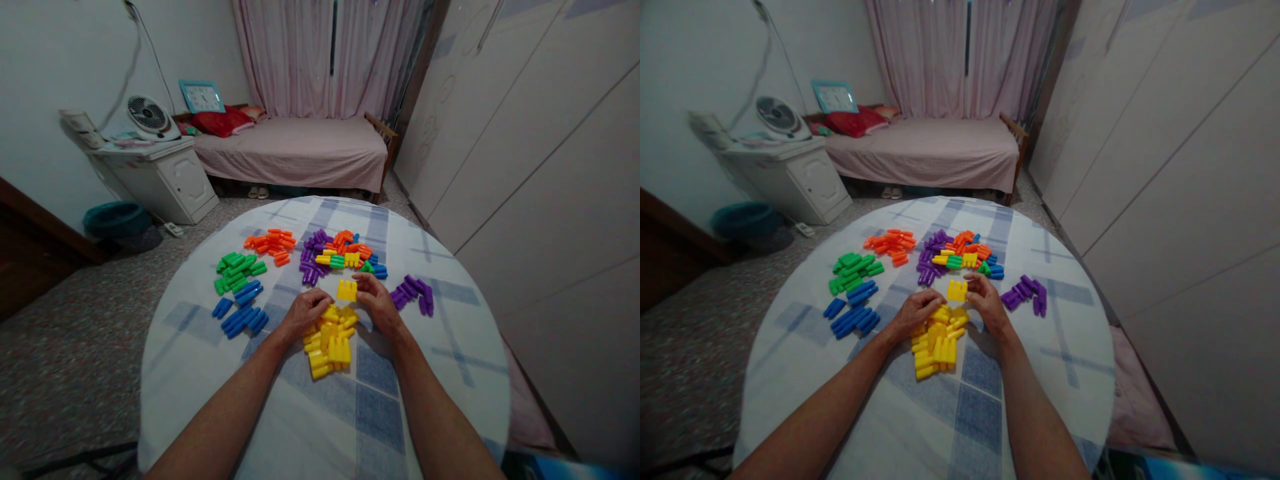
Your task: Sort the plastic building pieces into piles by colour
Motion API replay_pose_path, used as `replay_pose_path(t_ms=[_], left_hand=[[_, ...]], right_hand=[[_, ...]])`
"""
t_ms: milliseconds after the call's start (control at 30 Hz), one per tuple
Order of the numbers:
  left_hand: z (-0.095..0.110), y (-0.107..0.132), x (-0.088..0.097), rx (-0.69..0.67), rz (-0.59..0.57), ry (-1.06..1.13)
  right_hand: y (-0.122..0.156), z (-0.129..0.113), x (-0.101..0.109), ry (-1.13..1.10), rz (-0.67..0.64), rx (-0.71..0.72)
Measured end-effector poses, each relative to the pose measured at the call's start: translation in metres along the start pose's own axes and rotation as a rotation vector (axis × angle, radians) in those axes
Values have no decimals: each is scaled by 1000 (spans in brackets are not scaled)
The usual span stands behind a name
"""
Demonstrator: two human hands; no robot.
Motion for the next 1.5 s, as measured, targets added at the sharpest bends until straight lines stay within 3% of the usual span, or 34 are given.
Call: replay_pose_path(t_ms=[133, 300, 533, 700, 800, 1100, 1333, 1500], left_hand=[[0, 0, 0, -1, -6, -11], [0, 1, -1, -4, -5, -10], [-1, 0, -1, 0, -7, -12], [-1, 0, -1, 1, -8, 4], [-1, 0, -1, 8, -10, 14], [-4, 0, -2, 31, -11, 7], [0, 0, -1, 7, -7, 9], [3, 0, 0, -3, 1, 8]], right_hand=[[2, -3, -8, -4, -127, -21], [3, 3, -17, 138, -180, -19], [3, 4, -15, 379, -2, 84], [6, -3, -24, 540, -114, 163], [6, -1, -25, 589, -113, 181], [3, 5, -17, 564, 20, 136], [4, 7, -22, 595, -45, 177], [4, 5, -22, 626, 17, 174]])
Point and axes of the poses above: each hand's wrist, its own y-axis away from the middle knuckle, its own x-axis out of the back of the hand, z = x × y, the point moved 7 cm from there along -y, towards the middle knuckle, and after that the axes turned 3 degrees about -x, right-handed, at the moved point
